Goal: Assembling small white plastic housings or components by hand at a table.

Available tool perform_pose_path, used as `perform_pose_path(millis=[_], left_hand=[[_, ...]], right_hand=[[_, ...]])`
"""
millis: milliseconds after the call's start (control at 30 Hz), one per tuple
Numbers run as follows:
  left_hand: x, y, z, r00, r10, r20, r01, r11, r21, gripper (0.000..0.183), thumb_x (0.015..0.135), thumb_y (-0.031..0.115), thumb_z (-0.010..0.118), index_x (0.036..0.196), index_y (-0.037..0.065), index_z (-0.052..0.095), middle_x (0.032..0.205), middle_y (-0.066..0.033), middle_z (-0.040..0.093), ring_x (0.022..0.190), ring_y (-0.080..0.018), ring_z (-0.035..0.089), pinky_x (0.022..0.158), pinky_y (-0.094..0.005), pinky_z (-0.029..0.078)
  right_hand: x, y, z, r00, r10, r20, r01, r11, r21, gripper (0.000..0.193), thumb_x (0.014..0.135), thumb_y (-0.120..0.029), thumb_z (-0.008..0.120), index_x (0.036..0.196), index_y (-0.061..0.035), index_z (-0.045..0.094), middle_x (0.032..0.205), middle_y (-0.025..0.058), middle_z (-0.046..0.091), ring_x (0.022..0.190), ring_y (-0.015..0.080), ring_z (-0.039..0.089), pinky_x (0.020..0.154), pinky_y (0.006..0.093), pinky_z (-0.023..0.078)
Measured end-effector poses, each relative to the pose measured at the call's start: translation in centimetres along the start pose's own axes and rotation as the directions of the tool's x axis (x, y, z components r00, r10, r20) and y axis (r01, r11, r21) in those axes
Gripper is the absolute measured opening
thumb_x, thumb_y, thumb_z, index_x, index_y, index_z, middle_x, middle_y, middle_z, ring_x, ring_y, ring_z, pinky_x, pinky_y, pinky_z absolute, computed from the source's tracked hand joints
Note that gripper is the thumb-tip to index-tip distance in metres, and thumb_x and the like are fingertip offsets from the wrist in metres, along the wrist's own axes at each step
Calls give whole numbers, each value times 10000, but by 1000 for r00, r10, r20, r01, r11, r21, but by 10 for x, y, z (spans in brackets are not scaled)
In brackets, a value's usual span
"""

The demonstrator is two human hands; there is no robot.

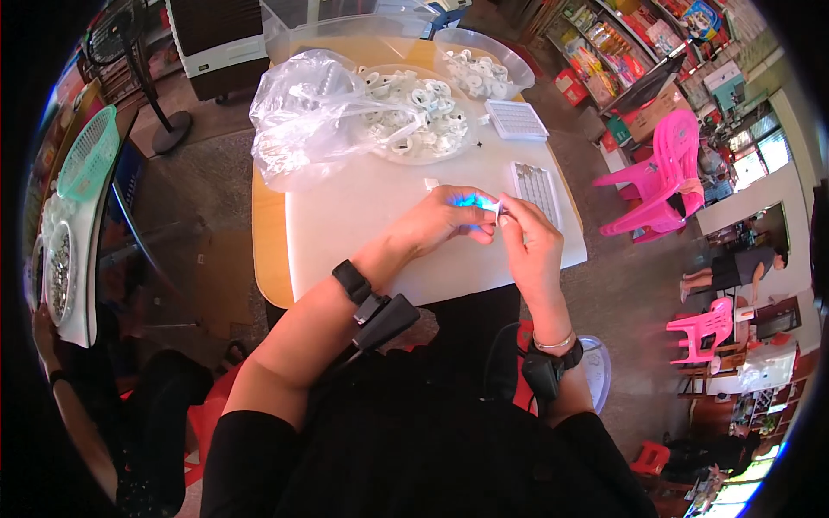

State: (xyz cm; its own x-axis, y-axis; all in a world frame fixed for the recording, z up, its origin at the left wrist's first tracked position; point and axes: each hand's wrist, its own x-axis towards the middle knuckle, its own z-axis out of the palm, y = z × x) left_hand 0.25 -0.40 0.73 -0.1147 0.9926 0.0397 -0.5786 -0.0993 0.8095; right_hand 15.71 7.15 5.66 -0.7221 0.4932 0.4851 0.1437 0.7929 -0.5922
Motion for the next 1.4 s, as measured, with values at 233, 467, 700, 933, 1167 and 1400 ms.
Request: perform_pose_path(millis=[233, 467, 700, 933, 1167, 1400], left_hand=[[0, -3, -4, 999, 25, 47, -23, 999, -45, 243, 878, 139, 638, 1075, -1, 618, 924, -62, 643, 801, -131, 601, 723, -274, 502], [-1, -5, -4, 999, 29, 46, -24, 994, -105, 241, 888, 145, 626, 1073, -7, 608, 896, -55, 641, 771, -127, 603, 724, -269, 506], [-4, 0, -7, 998, -3, 67, 18, 974, -226, 195, 936, 174, 510, 992, 9, 597, 808, -60, 611, 654, -140, 579, 547, -260, 476], [-4, 2, -8, 994, -79, 81, 94, 973, -210, 203, 950, 202, 475, 934, 26, 573, 727, -59, 590, 536, -132, 540, 423, -246, 414], [-2, -1, -13, 998, -40, 44, 47, 987, -151, 286, 987, 264, 452, 1035, 13, 581, 825, -57, 610, 645, -133, 581, 511, -247, 470], [-3, 2, -8, 999, 35, -36, -38, 996, -84, 283, 972, 180, 492, 1177, -5, 554, 993, -74, 620, 851, -151, 609, 711, -269, 523]], right_hand=[[-7, -11, 7, 996, 23, -87, -19, 999, 51, 210, 836, 32, 616, 1046, 31, 618, 1038, 129, 660, 910, 179, 644, 790, 286, 519], [-8, -15, 12, 982, -133, -131, 110, 979, -170, 161, 858, 0, 602, 1014, 41, 609, 1058, 153, 655, 942, 202, 650, 806, 296, 520], [13, -16, -1, 964, 260, -52, -246, 949, 196, 184, 871, -27, 577, 1048, 15, 611, 952, 103, 648, 836, 168, 636, 710, 276, 502], [22, -15, 2, 956, 268, 120, -291, 918, 269, 132, 884, -72, 581, 982, -8, 639, 794, 10, 615, 646, 54, 512, 576, 204, 429], [24, 3, 2, 873, 401, 279, -487, 670, 561, 68, 847, -76, 620, 863, -10, 619, 691, 34, 603, 534, 63, 500, 483, 220, 410], [27, 19, 9, 836, 458, 302, -502, 418, 757, 134, 834, -78, 643, 924, -6, 575, 699, 30, 582, 520, 66, 492, 461, 213, 402]])
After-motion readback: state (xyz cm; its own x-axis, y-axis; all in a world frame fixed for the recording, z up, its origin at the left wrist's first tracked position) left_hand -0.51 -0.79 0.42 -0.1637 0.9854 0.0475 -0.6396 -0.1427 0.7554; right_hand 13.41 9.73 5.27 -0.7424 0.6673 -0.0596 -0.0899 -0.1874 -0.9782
